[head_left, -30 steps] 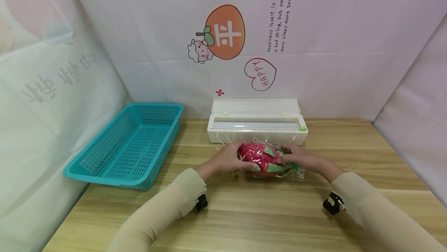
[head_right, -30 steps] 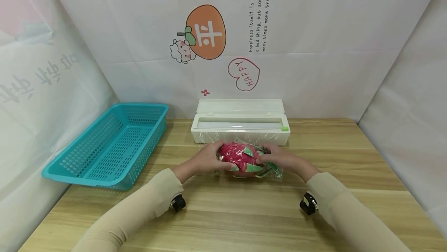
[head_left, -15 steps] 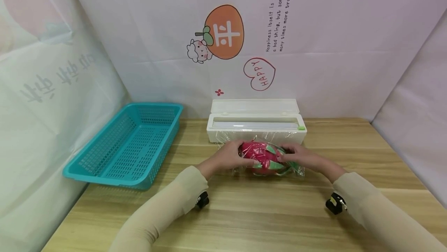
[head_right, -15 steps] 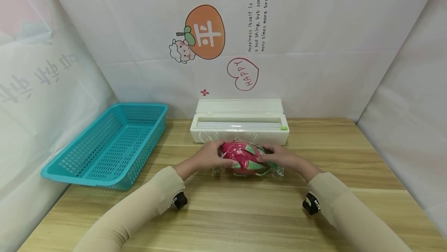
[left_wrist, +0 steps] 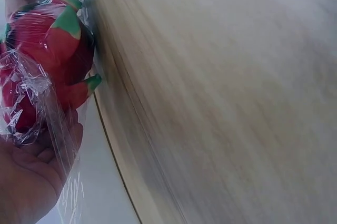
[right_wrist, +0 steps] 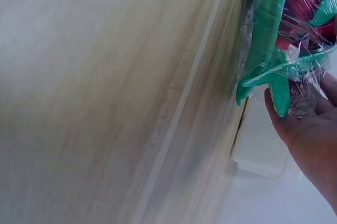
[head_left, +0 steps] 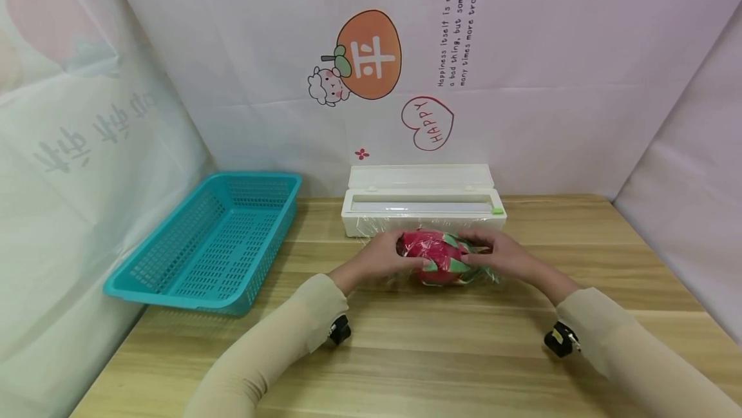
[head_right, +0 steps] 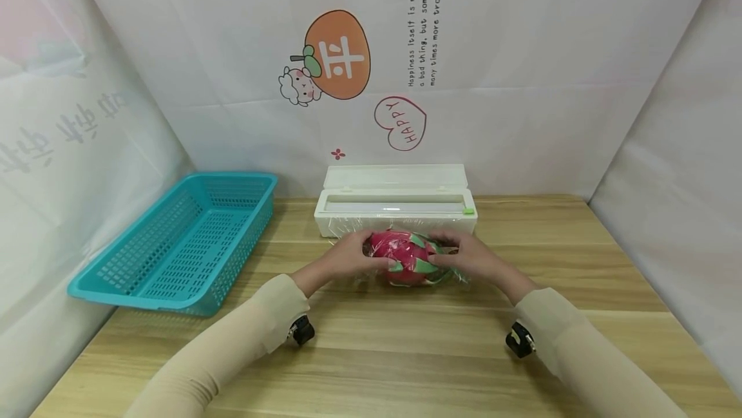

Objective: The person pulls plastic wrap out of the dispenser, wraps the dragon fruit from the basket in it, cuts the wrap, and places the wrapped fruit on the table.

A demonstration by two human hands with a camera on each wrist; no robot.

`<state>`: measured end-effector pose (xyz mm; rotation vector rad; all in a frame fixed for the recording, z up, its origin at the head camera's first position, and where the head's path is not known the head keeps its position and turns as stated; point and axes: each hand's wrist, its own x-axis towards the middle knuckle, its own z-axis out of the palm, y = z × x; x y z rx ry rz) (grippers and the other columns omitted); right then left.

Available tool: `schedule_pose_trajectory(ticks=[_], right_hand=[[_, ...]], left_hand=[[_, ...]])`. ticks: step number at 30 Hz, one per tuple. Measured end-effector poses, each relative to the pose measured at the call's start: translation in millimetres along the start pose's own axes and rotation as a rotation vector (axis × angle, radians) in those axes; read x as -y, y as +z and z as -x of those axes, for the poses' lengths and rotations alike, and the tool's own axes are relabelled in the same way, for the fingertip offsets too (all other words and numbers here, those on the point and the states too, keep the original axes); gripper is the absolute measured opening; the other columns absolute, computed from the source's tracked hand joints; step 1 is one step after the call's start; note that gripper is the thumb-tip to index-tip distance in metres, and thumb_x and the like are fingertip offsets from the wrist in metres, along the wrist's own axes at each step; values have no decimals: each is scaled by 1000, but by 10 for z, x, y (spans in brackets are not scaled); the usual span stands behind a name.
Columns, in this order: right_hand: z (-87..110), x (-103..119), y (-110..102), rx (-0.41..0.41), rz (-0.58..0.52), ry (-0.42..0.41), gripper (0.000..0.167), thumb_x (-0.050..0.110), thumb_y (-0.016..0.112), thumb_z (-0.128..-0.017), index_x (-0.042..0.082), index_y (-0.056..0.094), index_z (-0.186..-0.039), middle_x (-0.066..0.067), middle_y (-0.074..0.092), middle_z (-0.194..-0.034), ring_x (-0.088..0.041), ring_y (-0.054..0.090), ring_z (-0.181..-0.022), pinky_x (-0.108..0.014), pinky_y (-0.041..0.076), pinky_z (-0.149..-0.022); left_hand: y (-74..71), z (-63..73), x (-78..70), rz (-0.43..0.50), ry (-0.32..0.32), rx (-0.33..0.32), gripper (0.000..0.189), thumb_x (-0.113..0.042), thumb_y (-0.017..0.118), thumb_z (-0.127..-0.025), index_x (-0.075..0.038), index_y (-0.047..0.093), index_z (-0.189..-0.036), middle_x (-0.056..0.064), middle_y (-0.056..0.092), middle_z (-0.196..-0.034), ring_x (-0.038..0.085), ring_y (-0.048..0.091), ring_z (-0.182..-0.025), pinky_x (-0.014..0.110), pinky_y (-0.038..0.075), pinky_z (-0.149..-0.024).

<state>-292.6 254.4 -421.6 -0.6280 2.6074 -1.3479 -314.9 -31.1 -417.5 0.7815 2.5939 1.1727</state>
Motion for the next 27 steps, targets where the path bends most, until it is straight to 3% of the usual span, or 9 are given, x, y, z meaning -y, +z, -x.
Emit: schedule_pose_trajectory(ticks=[10,18,27], right_hand=[[28,-23,-5,17,51,-18,59,28,61,-96,-1,43,-143,-26,45,-141,-43,45,-126,-55,42,-98],[45,-34,-19,36,42,-48,56,24,57,-98,-5,41,-143,-28,42,-143,-46,38,-131,-58,37,-102],[59,-26,-22,26,24,-49,57,23,59,-97,-6,40,-143,-28,41,-144,-46,34,-133,-60,31,-105]], left_hand=[[-11,-35,30,-8,5,6,89,-64,74,-74,-14,45,-143,1,58,-127,15,57,-110,31,51,-88],[-47,-38,52,-27,7,-6,88,-64,74,-73,-21,45,-144,3,56,-132,19,57,-114,39,49,-93],[-68,-46,62,-37,33,-14,87,-62,73,-75,-20,44,-145,5,55,-134,21,55,-117,39,46,-96]])
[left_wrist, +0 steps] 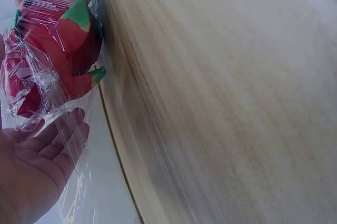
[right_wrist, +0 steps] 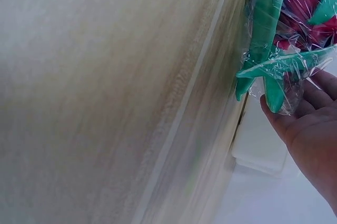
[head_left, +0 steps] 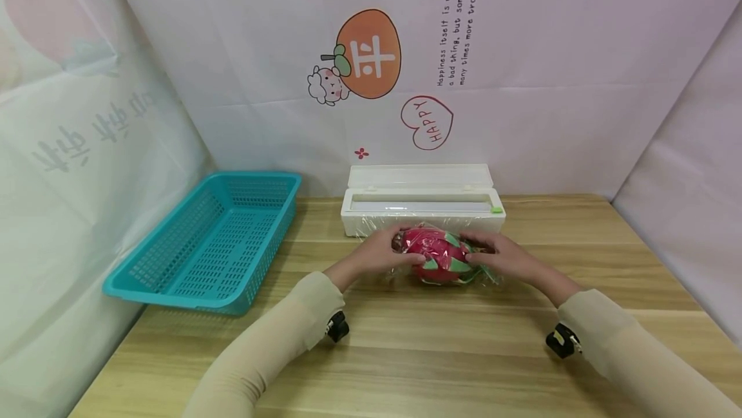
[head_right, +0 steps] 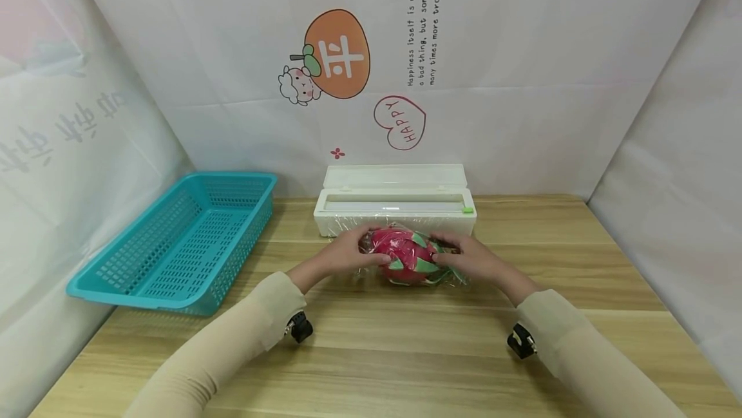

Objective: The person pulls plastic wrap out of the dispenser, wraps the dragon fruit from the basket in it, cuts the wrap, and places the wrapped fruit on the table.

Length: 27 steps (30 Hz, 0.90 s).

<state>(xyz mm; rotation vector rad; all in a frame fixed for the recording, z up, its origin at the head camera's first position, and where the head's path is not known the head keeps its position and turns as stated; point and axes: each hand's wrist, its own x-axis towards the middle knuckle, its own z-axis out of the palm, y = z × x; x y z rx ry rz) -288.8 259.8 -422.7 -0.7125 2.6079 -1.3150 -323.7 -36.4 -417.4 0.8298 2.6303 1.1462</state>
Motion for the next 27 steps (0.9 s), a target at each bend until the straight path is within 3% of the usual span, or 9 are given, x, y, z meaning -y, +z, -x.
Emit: schedule_pose_trajectory(ticks=[10,19,27], right_hand=[[17,11,-6,-10,26,4,59,25,60,-97,-4,40,-144,-28,42,-143,-46,37,-131,-60,34,-103],[46,92,-35,-13,-8,0,59,22,59,-97,-9,38,-143,-30,43,-141,-48,41,-128,-56,37,-102],[50,110,-63,-40,12,-8,57,22,59,-98,-8,40,-142,-30,46,-139,-47,45,-125,-55,40,-100]], left_hand=[[-34,13,-7,20,5,-1,83,-59,75,-76,-18,47,-142,3,53,-133,18,55,-115,37,48,-94],[-94,8,-3,11,10,21,83,-57,72,-80,-13,44,-144,5,59,-122,14,60,-100,30,52,-84],[-176,3,-49,-4,37,30,82,-53,72,-82,-9,42,-145,10,59,-127,17,60,-106,31,51,-88]])
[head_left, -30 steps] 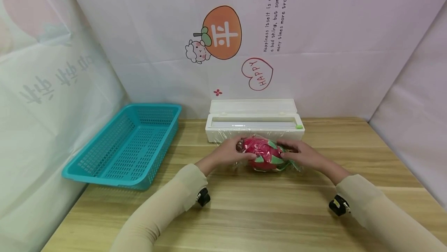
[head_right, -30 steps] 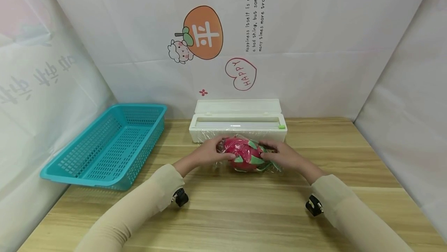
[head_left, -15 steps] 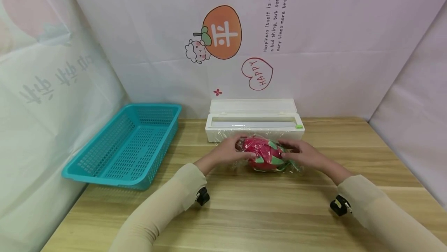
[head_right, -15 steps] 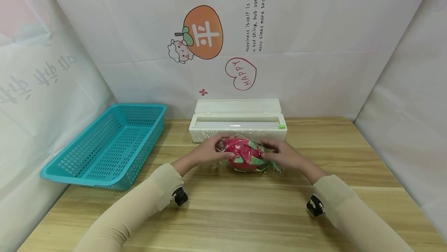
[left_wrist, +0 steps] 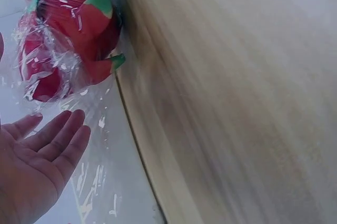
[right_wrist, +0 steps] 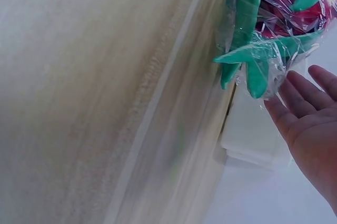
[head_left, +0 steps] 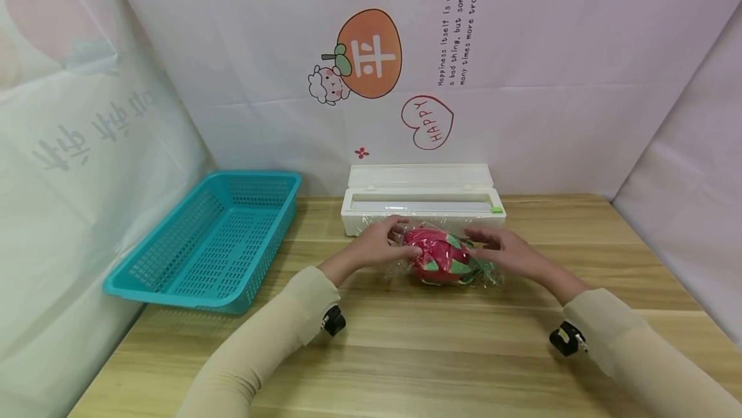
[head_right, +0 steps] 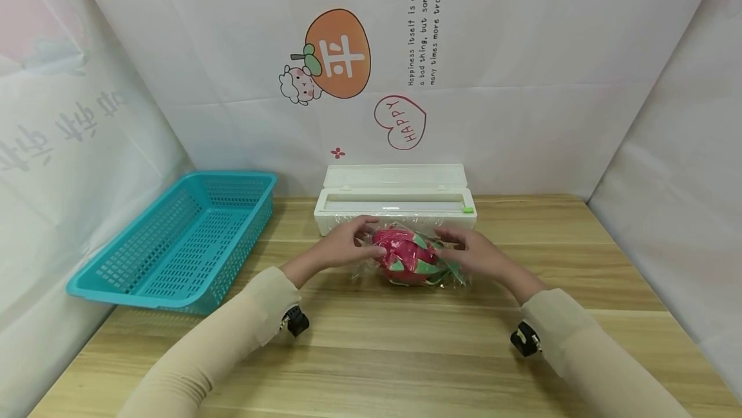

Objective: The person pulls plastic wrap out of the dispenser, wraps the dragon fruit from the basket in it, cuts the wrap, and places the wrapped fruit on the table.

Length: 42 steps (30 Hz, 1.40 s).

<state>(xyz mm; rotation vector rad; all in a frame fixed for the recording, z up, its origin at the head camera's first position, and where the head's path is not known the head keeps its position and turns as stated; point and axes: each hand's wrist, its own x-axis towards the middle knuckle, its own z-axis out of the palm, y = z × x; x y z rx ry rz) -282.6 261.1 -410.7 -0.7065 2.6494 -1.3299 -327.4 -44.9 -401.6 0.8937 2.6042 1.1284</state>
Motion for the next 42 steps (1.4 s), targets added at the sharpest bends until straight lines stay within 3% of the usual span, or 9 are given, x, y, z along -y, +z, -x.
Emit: schedule_pose_trajectory(ticks=[11,17,26,35,42], right_hand=[[27,36,-76,-40,-5,-18,54,19,58,-98,-8,41,-141,-30,46,-138,-44,46,-125,-54,42,-99],[51,50,-111,-103,22,-2,51,20,59,-98,-7,44,-139,-28,48,-138,-45,49,-122,-53,43,-98],[47,-20,-183,-213,35,26,48,20,58,-99,-8,45,-137,-27,49,-137,-43,54,-117,-50,46,-95],[78,-24,-217,-242,38,43,46,18,58,-99,-7,48,-136,-26,51,-136,-41,55,-117,-36,50,-91],[95,-53,-223,-254,25,60,45,17,57,-99,-7,47,-136,-27,50,-136,-42,55,-117,-42,49,-92]], left_hand=[[-126,-30,-120,-33,22,-21,78,-52,70,-85,-10,42,-145,11,59,-128,20,60,-110,33,51,-89],[-167,-56,-189,-45,54,-31,78,-50,70,-85,-10,41,-146,13,57,-132,20,57,-114,36,49,-93],[-113,-119,-293,-111,72,-16,82,-56,69,-83,-12,41,-146,11,52,-137,21,53,-120,38,48,-95],[-19,-135,-325,-246,114,66,83,-55,72,-80,-11,43,-145,7,50,-140,21,49,-126,35,43,-101],[30,-159,-368,-265,119,49,84,-56,73,-79,-13,44,-145,4,50,-141,20,48,-126,36,43,-101]])
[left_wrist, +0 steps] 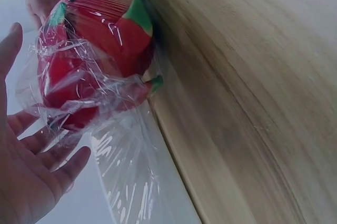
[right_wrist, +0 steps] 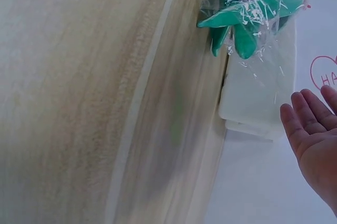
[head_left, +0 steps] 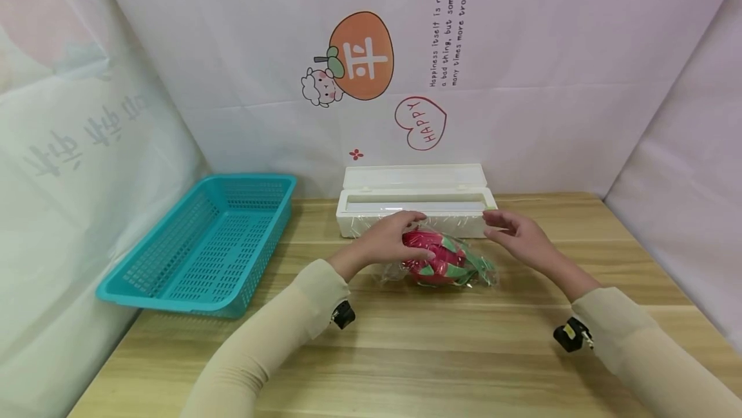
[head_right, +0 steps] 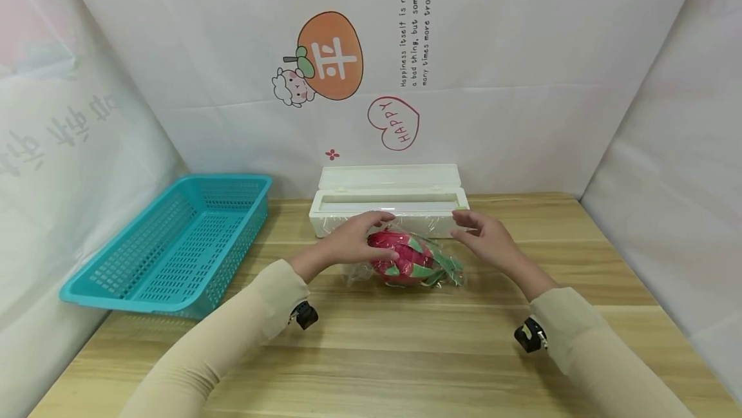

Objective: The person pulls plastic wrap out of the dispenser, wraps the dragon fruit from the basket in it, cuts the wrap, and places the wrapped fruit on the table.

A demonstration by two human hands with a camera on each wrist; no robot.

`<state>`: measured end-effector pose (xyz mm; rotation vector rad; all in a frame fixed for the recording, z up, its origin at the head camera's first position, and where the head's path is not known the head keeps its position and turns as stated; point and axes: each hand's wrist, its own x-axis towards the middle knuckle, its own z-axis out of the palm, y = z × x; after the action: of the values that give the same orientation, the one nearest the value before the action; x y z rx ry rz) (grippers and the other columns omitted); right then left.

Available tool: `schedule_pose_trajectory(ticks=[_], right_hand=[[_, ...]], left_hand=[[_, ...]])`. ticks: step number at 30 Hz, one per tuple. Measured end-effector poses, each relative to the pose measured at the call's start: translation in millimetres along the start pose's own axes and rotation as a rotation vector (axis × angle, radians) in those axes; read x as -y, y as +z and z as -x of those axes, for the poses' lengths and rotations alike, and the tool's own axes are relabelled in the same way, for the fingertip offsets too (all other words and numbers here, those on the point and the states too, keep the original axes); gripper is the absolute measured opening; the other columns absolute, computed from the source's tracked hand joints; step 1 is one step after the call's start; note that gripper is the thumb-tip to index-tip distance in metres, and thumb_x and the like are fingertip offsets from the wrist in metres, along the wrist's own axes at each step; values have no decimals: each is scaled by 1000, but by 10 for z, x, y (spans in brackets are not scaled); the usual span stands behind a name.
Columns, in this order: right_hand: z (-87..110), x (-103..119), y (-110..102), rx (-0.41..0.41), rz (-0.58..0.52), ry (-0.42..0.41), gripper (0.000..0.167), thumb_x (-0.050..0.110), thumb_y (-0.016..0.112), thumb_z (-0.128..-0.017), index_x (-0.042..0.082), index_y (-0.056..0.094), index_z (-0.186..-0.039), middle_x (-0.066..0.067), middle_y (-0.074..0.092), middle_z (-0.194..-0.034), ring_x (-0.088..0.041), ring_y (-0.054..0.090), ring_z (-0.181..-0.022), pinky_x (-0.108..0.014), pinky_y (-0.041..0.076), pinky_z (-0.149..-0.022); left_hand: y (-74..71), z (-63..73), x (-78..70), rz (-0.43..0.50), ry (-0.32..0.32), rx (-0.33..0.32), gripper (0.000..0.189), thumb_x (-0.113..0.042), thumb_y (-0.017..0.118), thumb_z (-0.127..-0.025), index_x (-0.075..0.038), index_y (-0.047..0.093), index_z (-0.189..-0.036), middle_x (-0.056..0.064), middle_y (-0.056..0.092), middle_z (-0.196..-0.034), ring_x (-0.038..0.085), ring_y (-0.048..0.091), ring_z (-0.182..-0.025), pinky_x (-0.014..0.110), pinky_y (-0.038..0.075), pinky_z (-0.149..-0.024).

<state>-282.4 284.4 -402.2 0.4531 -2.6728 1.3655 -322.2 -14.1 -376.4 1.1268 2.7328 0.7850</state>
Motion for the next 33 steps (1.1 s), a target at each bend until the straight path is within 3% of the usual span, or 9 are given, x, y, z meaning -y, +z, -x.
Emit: schedule_pose_trajectory(ticks=[4,11,20,27,33], right_hand=[[-2,-61,3,-29,9,9,45,18,57,-99,-7,48,-135,-28,51,-134,-43,55,-115,-48,48,-93],[28,-124,-11,-148,59,58,46,19,57,-99,-8,47,-135,-30,51,-133,-46,55,-114,-51,46,-93],[-17,-137,29,-271,101,91,56,24,62,-96,-14,44,-134,-35,48,-133,-47,46,-123,-55,42,-98],[-106,-169,93,-284,125,142,72,34,66,-93,-16,37,-137,-36,42,-138,-48,41,-127,-58,41,-98],[-173,-181,132,-291,126,195,74,39,68,-91,-12,40,-136,-35,43,-136,-49,41,-126,-60,40,-97]], left_hand=[[23,-55,-62,-47,15,-14,84,-59,71,-79,-14,44,-145,2,49,-143,18,46,-128,36,40,-104],[108,-169,-192,-97,42,-35,82,-60,70,-80,-15,46,-144,1,48,-143,17,42,-132,34,37,-107],[176,-352,-365,-176,51,-68,80,-62,68,-81,-17,46,-143,-1,48,-143,16,44,-129,32,36,-107],[264,-538,-518,-220,45,-61,78,-62,63,-85,-17,43,-145,0,45,-146,17,41,-133,33,34,-108],[357,-694,-643,-265,51,-77,72,-60,60,-88,-16,46,-143,0,48,-143,17,45,-129,32,38,-104]])
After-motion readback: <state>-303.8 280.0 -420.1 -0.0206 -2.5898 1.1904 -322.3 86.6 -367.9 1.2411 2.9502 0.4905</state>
